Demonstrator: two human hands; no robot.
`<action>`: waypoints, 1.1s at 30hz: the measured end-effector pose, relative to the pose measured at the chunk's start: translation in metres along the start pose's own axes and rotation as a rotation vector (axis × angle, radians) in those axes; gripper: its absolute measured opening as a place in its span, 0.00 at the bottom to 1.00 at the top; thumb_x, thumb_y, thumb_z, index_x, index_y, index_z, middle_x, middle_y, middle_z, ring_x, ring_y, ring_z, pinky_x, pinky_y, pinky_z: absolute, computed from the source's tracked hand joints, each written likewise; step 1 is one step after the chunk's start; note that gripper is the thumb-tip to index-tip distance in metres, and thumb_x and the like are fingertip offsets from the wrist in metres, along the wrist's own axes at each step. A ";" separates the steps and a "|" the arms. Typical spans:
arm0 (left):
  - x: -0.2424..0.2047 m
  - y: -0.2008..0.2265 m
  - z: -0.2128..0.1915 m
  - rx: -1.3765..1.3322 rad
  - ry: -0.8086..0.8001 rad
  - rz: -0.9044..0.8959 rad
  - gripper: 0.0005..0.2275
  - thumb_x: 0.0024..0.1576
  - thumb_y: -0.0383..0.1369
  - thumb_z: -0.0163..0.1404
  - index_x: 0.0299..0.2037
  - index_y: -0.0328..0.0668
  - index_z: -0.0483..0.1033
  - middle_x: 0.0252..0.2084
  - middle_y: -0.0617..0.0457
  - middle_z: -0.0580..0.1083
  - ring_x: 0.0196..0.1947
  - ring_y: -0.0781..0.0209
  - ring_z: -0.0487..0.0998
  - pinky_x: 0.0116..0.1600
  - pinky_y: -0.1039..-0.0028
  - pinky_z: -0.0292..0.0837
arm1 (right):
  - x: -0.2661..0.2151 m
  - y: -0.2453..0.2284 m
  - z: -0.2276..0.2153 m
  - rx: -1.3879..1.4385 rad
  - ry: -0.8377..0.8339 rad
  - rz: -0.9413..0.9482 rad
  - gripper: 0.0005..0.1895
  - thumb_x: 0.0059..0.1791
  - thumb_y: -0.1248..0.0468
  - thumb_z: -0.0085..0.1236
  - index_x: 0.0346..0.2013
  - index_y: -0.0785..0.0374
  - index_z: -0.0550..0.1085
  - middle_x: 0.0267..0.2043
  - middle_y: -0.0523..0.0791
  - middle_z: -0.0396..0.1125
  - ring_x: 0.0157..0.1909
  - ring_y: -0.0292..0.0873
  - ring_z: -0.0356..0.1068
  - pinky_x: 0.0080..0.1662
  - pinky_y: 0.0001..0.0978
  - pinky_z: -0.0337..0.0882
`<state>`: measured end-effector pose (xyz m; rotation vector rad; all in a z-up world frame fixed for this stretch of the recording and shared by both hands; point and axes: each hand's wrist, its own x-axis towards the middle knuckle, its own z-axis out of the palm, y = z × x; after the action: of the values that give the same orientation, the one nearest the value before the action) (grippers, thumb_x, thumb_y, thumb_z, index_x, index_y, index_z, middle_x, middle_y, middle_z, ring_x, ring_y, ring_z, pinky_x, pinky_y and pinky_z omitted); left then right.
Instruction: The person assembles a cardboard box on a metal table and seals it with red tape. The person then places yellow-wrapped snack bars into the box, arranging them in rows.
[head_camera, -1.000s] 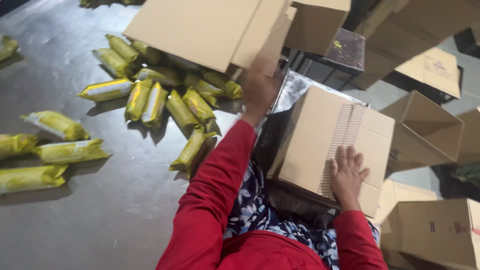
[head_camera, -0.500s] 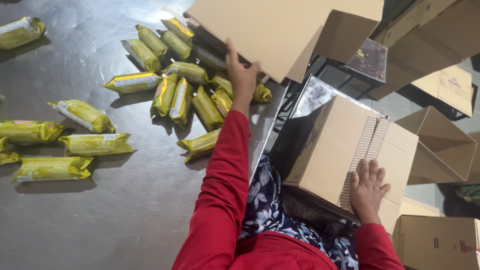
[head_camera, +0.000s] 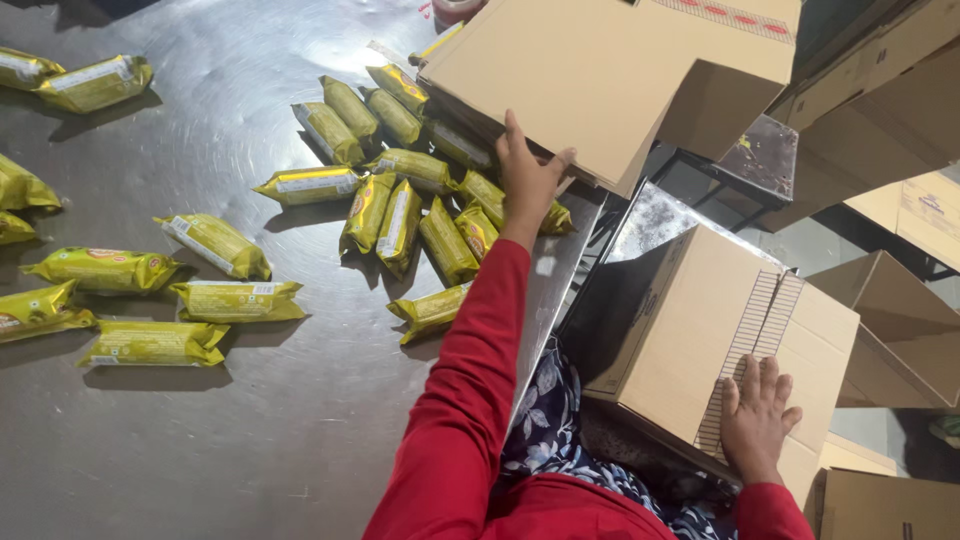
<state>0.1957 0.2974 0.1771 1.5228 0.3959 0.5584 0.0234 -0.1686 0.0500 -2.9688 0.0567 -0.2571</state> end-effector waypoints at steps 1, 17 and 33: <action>0.004 0.002 -0.007 0.153 0.004 0.033 0.47 0.47 0.40 0.65 0.74 0.43 0.47 0.65 0.39 0.58 0.48 0.48 0.75 0.53 0.63 0.76 | 0.001 0.000 0.000 0.006 -0.008 -0.001 0.34 0.57 0.41 0.29 0.75 0.48 0.52 0.81 0.48 0.38 0.81 0.58 0.31 0.70 0.72 0.31; 0.366 -0.082 -0.088 1.700 -0.207 0.830 0.20 0.56 0.34 0.55 0.59 0.67 0.75 0.75 0.55 0.60 0.75 0.42 0.55 0.72 0.34 0.43 | 0.010 0.046 0.047 -0.149 0.157 -0.046 0.36 0.51 0.38 0.37 0.72 0.46 0.60 0.79 0.48 0.49 0.80 0.60 0.46 0.68 0.70 0.45; 0.436 -0.083 -0.101 1.684 -0.404 0.603 0.06 0.64 0.33 0.55 0.41 0.56 0.87 0.41 0.47 0.82 0.41 0.50 0.82 0.55 0.58 0.74 | -0.006 0.037 0.039 -0.086 0.124 0.003 0.34 0.53 0.39 0.35 0.70 0.49 0.60 0.78 0.47 0.48 0.79 0.57 0.44 0.70 0.69 0.40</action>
<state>0.5010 0.6317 0.1358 3.3677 -0.0212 0.2720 0.0232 -0.1986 0.0050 -3.0344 0.0892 -0.4492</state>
